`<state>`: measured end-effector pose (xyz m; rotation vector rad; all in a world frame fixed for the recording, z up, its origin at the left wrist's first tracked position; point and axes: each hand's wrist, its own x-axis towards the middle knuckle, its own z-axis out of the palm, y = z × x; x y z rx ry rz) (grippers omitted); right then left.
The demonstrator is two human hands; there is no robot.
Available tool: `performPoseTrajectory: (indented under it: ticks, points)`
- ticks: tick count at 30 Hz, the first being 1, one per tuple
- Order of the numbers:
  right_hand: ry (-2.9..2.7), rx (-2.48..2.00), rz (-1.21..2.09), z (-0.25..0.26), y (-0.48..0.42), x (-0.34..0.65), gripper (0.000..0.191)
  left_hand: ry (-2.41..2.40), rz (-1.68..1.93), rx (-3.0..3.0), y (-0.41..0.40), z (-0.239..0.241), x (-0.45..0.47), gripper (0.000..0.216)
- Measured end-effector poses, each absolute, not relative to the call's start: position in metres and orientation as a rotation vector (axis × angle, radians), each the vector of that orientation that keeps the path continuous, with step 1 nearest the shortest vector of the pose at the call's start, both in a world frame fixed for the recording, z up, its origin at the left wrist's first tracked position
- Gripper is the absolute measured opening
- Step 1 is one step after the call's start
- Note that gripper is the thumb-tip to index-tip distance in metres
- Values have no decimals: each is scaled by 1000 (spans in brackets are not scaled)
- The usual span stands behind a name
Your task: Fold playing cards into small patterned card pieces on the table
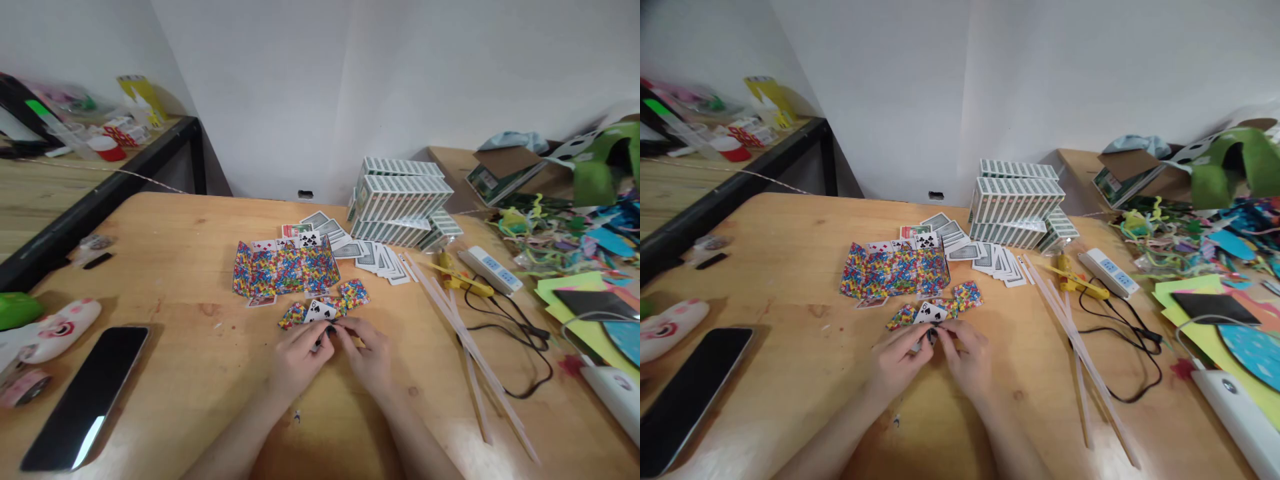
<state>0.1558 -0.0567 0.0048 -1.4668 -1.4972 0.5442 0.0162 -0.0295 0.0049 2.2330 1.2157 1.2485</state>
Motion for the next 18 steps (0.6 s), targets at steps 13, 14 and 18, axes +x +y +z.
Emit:
performPoseTrajectory:
  ticks: [13, 14, 18]
  points:
    - [-1706, -1417, 378, 6, -59, 159, 20, 1118, 1193, 2370, -30, 2, 11, 31]
    - [-1711, -1412, 376, 5, -59, 159, 21, 1102, 1195, 2375, -30, 2, 11, 32]
    - [-1707, -1384, 388, 4, -59, 159, 21, 1052, 1169, 2385, -29, 1, 9, 34]
